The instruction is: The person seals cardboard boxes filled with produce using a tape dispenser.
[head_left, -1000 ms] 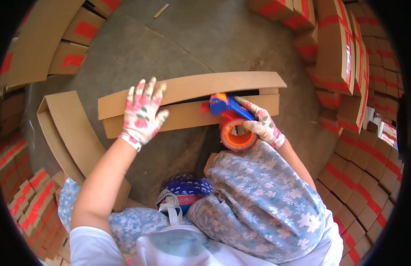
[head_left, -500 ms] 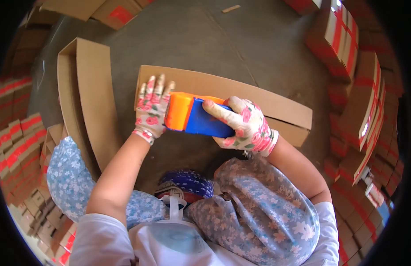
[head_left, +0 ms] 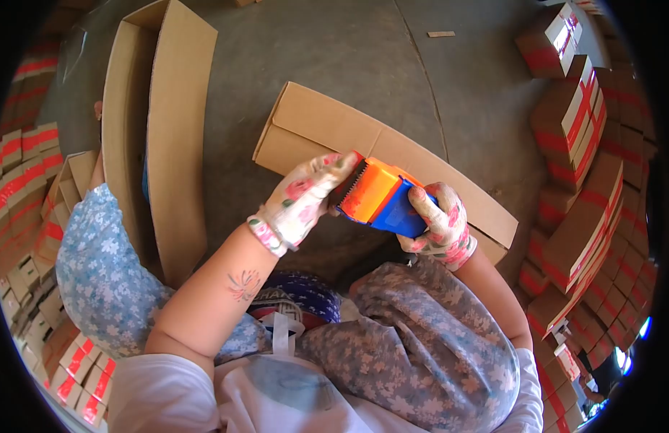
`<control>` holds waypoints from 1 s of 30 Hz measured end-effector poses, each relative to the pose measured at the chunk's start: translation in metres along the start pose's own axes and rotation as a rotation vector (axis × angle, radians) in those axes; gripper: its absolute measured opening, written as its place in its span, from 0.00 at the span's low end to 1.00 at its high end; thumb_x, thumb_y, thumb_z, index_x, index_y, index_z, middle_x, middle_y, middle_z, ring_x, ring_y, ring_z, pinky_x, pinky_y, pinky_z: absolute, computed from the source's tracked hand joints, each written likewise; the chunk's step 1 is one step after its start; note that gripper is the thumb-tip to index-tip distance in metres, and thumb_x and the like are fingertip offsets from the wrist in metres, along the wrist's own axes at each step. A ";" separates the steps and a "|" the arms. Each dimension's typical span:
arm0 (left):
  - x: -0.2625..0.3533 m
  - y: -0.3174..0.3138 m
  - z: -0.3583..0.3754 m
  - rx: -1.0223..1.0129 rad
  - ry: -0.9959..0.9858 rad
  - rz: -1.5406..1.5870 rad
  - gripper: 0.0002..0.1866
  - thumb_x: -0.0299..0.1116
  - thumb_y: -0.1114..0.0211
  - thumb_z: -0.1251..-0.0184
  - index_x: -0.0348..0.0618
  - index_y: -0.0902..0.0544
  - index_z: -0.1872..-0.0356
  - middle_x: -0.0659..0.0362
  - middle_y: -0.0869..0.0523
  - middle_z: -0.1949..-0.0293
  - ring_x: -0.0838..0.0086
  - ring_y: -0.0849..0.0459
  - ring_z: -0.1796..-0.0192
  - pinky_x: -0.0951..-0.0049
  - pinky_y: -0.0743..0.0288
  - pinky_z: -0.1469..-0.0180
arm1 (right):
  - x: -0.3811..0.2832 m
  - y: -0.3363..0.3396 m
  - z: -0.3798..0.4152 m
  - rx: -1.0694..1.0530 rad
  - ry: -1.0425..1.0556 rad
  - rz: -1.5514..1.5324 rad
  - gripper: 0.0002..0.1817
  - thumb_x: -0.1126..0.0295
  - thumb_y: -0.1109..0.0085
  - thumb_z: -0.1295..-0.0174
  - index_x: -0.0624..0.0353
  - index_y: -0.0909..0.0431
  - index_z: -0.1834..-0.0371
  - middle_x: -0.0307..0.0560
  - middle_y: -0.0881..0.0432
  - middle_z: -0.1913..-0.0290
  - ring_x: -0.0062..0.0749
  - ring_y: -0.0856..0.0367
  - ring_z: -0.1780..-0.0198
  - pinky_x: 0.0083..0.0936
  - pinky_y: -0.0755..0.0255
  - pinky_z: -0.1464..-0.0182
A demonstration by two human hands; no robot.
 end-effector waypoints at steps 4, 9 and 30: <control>0.043 0.036 0.001 0.381 -0.405 -0.252 0.08 0.28 0.33 0.31 0.41 0.18 0.54 0.61 0.13 0.57 0.80 0.15 0.57 0.79 0.21 0.48 | -0.015 -0.014 -0.046 -0.212 -0.221 0.095 0.41 0.69 0.31 0.61 0.39 0.25 0.34 0.50 0.26 0.67 0.44 0.22 0.73 0.40 0.26 0.69; 0.107 0.129 0.018 0.925 -0.414 -0.686 0.19 0.46 0.36 0.29 0.37 0.16 0.60 0.63 0.15 0.66 0.79 0.21 0.64 0.75 0.27 0.57 | -0.022 -0.024 -0.067 -0.417 -0.294 0.212 0.43 0.67 0.31 0.57 0.38 0.29 0.30 0.53 0.26 0.64 0.47 0.20 0.69 0.40 0.25 0.67; 0.056 0.169 -0.112 0.270 -0.306 -0.525 0.34 0.58 0.49 0.24 0.31 0.25 0.40 0.51 0.19 0.41 0.62 0.18 0.41 0.65 0.27 0.39 | -0.014 -0.033 -0.077 -0.552 -0.402 0.155 0.40 0.62 0.32 0.49 0.44 0.33 0.28 0.59 0.24 0.61 0.52 0.19 0.64 0.42 0.24 0.63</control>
Point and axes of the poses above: each hand's wrist, its own z-axis away from the middle knuckle, its own y-axis out of the back of the hand, x = y × z, the point moved 6 cm from there along -z, towards the middle knuckle
